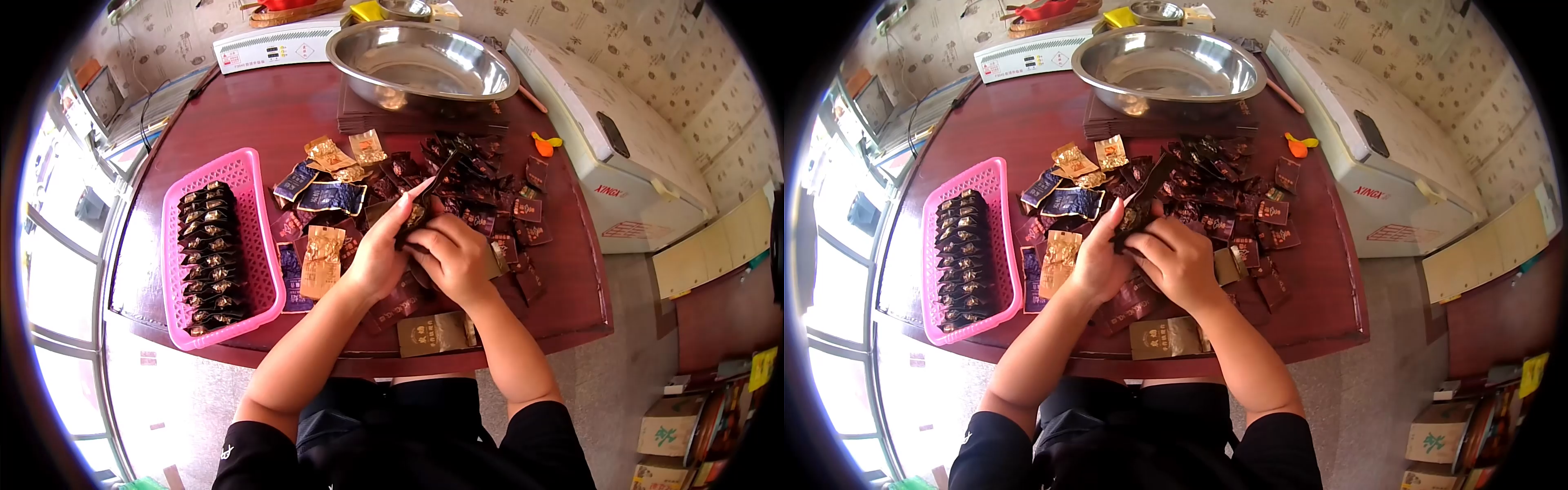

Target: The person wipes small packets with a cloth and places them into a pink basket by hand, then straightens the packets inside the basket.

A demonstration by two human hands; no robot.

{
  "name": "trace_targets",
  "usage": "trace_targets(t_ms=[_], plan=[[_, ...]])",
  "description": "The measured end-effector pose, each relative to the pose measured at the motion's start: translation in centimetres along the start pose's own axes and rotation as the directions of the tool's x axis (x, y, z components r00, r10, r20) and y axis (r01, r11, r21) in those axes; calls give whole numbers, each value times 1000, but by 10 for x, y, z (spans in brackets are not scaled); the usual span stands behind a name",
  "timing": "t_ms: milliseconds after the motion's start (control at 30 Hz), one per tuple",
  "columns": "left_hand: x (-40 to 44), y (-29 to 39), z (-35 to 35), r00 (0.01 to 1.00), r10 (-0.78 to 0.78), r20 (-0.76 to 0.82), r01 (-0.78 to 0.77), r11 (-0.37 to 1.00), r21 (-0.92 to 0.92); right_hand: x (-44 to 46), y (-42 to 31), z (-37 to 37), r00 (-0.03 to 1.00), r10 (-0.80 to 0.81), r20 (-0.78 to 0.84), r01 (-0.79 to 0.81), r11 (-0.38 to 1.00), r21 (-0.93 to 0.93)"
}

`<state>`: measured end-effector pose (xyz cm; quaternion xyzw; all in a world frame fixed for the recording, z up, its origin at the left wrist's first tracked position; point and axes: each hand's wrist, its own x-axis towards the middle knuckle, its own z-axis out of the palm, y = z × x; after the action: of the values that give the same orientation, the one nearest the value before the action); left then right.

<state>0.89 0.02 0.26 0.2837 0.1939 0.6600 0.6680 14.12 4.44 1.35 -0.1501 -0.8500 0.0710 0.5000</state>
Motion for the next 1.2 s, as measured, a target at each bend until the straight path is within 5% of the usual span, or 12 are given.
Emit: trace_targets(t_ms=[133, 200, 267, 467, 533, 633, 733, 800, 1200], plan=[[6, -2, -9, 999, 28, -17, -28, 999, -23, -1, 6, -5, 989, 145, 0, -144, 982, -125], [6, -1, -12, 996, -32, 87, 41, 995, -94, -2, 4, -6, 986, 163, 14, -162, 984, -75], [6, -2, 0, 997, -74, 9, 74, 996, -47, -3, -2, -7, 976, 208, -66, -193, 964, 180], [6, -3, 4, 1000, 16, -20, -15, 999, 45, 1, 6, -8, 995, -96, -35, 97, 995, 30], [8, -7, -1, 998, 48, -27, -45, 993, 107, -2, 9, -8, 995, 77, -63, -75, 997, 37], [1, -9, 6, 985, 146, -90, -69, 819, 570, -3, 13, -15, 968, 165, -188, -176, 983, -47], [2, -12, 4, 983, 161, -87, -89, 837, 540, 1, 15, -21, 950, 168, -263, -192, 979, -71], [5, -14, -6, 987, 151, -57, -106, 872, 477, 4, 9, -20, 997, 59, -57, -56, 997, 45], [7, -14, 3, 978, 131, -164, -69, 938, 339, 9, 22, -39, 992, 89, 94, -83, 995, -59]])
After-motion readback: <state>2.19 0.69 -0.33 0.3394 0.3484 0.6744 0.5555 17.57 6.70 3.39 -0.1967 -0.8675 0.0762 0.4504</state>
